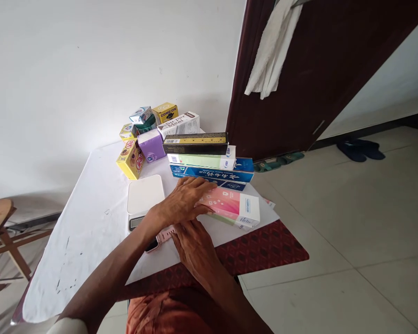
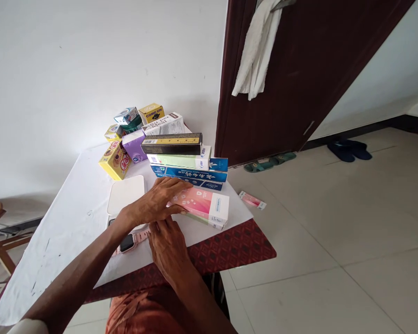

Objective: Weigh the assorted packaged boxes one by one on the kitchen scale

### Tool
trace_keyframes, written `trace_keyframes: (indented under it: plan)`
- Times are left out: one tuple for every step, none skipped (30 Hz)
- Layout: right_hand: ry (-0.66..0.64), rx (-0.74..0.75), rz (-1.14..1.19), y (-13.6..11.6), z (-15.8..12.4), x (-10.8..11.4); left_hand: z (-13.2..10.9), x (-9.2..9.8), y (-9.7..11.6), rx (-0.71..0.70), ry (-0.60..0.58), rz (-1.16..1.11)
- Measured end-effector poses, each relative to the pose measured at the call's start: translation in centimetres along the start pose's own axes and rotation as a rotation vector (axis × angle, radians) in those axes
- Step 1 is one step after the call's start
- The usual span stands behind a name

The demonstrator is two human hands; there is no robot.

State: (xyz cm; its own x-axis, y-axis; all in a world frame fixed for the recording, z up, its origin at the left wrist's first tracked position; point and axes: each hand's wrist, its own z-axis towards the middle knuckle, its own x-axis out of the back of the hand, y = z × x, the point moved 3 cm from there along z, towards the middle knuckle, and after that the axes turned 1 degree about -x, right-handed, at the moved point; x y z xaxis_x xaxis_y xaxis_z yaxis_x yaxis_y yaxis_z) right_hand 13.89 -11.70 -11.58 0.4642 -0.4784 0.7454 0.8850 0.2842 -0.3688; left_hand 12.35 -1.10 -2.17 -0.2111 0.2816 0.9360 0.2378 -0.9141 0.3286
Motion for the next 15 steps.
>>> trace_keyframes:
  plan:
    - [0.009,-0.004,-0.001,0.0,0.0,0.0,-0.2,0.1,-0.1,-0.007,0.007,0.001]
    - [0.017,-0.005,-0.004,0.0,0.0,0.1,-0.6,0.4,-0.1,-0.008,0.026,0.001]
    - [0.022,0.0,-0.007,0.0,0.1,0.2,-1.1,0.7,-0.2,-0.003,0.058,-0.003]
    - [0.019,0.006,-0.01,0.0,0.1,0.2,-1.7,1.1,-0.3,0.012,0.103,-0.012]
    - [0.011,0.011,-0.012,0.0,0.2,0.3,-2.4,1.5,-0.4,0.038,0.158,-0.026]
    - [0.0,0.014,-0.013,-0.1,0.3,0.3,-3.1,2.0,-0.7,0.071,0.221,-0.042]
    - [-0.012,0.013,-0.011,-0.1,0.3,0.4,-3.9,2.6,-1.0,0.107,0.284,-0.059]
    - [-0.021,0.007,-0.008,-0.1,0.4,0.4,-4.7,3.1,-1.3,0.143,0.343,-0.072]
    - [-0.027,0.0,-0.005,-0.2,0.5,0.5,-5.3,3.5,-1.6,0.174,0.393,-0.078]
    - [-0.03,-0.006,-0.003,-0.2,0.5,0.5,-5.9,3.9,-2.0,0.199,0.432,-0.076]
    - [-0.031,-0.006,-0.002,-0.2,0.5,0.5,-6.4,4.2,-2.2,0.215,0.458,-0.068]
    - [-0.03,-0.004,-0.002,-0.2,0.6,0.6,-6.6,4.3,-2.4,0.221,0.47,-0.056]
    - [-0.025,0.001,-0.004,-0.2,0.6,0.6,-6.7,4.3,-2.5,0.215,0.469,-0.043]
    - [-0.019,0.006,-0.006,-0.3,0.5,0.6,-6.6,4.1,-2.4,0.201,0.455,-0.03]
    - [-0.01,0.01,-0.008,-0.2,0.5,0.5,-6.3,3.8,-2.2,0.18,0.431,-0.016]
